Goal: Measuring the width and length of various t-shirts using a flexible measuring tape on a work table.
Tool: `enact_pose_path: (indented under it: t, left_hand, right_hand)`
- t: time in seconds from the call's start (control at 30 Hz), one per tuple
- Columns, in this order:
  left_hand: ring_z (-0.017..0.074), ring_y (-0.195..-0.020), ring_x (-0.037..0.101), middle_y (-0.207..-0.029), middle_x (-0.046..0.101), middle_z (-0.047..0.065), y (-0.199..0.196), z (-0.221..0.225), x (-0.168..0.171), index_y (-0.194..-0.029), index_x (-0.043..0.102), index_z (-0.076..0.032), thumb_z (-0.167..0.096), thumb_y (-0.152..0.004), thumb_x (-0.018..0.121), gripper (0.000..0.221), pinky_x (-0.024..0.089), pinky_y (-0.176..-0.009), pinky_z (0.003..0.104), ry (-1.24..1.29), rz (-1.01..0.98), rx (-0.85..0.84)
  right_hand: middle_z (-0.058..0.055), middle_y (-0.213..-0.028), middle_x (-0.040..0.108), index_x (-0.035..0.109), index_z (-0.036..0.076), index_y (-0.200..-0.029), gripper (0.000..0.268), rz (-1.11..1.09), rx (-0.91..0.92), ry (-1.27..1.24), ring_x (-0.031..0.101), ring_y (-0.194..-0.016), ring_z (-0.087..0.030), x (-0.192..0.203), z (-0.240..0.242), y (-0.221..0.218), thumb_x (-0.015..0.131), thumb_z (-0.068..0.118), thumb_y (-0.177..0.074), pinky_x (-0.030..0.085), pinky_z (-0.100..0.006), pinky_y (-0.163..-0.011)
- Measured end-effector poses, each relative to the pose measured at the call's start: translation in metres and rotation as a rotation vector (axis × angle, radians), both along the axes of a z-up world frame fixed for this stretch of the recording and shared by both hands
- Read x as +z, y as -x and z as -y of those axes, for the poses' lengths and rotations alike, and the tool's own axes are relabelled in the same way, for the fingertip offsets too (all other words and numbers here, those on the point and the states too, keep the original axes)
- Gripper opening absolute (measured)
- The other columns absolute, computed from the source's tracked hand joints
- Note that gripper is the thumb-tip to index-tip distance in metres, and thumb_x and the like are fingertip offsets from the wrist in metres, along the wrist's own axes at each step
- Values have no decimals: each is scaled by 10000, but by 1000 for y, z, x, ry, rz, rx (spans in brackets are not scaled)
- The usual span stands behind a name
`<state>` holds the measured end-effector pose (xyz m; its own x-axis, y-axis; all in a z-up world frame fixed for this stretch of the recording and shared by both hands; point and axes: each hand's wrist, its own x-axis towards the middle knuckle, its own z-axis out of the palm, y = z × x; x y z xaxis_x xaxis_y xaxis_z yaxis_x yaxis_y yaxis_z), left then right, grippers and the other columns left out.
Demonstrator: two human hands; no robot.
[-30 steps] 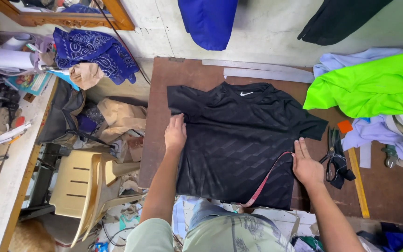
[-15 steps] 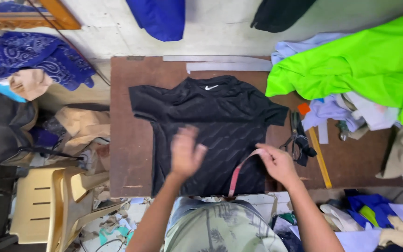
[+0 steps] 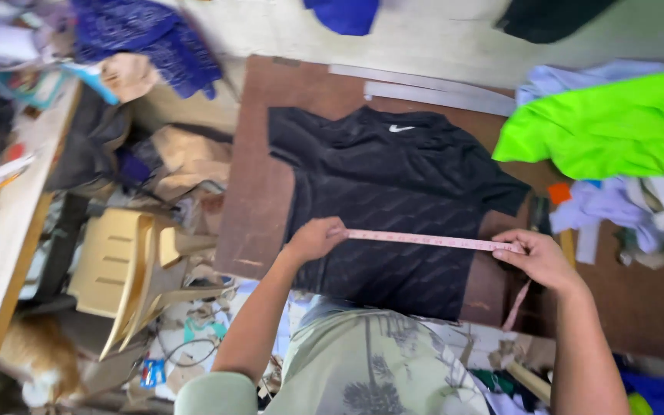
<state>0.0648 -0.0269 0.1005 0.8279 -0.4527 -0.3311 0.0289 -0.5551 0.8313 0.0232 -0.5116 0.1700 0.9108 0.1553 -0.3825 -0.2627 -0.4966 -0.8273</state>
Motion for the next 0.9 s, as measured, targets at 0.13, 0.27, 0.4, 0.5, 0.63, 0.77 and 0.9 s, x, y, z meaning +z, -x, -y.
enact_pose_path:
  t: [0.13, 0.27, 0.4, 0.5, 0.63, 0.77, 0.9]
  left_hand:
    - [426, -898, 668, -919, 723, 83, -19, -40, -29, -914, 633, -201, -449, -957, 600, 254, 489, -789, 551, -475, 308, 321]
    - [426, -859, 640, -931, 661, 137, -49, -41, -61, -993, 637, -129, -261, -947, 677, 145, 497, -696, 566, -217, 569, 765]
    - [340, -971, 710, -1096, 566, 62, -66, -25, -69, -1202, 527, -172, -294, -984, 664, 285, 628, -829, 514, -258, 388, 921]
    - [334, -1024, 697, -1113, 616, 78, -59, -17, -60, -1268, 487, -123, -289, -979, 667, 379, 602, -888, 515, -402, 483, 891]
    - [294, -913, 713, -1235, 520, 89, -49, -19, -82, -1226, 558, -114, -189, -898, 702, 366, 609, -752, 421, -366, 818, 871]
    - [249, -1106, 621, -1225, 596, 36, -41, -12, -94, -1241, 693, -175, -316, -887, 680, 381, 490, -886, 369, -629, 962, 749]
    - [270, -1112, 605, -1255, 595, 58, -42, -9, -97, -1279, 681, -137, -298, -930, 620, 390, 488, -908, 380, -630, 961, 757]
  right_hand:
    - [6, -918, 752, 816, 86, -1012, 158, 74, -137, 203, 619, -869, -106, -27, -15, -12, 827, 163, -875, 437, -251, -826]
    - [49, -871, 679, 807, 103, -1044, 138, 186, -236, 174, 548, -812, -68, -61, -21, -27, 801, 170, -924, 404, -216, -773]
    - [-36, -697, 650, 808, 281, -1053, 204, 151, -308, 321, 610, -679, -190, -123, -1, -49, 851, 317, -857, 471, -344, -647]
    - [-139, -812, 708, 812, 234, -1067, 194, 128, -316, 406, 689, -805, -309, -123, -6, -49, 823, 298, -883, 532, -424, -711]
    - [-192, -916, 739, 811, 231, -1088, 218, 83, -340, 423, 714, -898, -375, -115, -11, -44, 817, 311, -885, 548, -455, -771]
    - [-215, -952, 740, 803, 224, -1116, 239, 75, -362, 417, 703, -933, -391, -110, -13, -42, 818, 318, -897, 539, -470, -794]
    - [-264, -1030, 732, 794, 179, -1141, 243, 85, -359, 420, 697, -973, -420, -104, -21, -40, 799, 287, -923, 541, -484, -814]
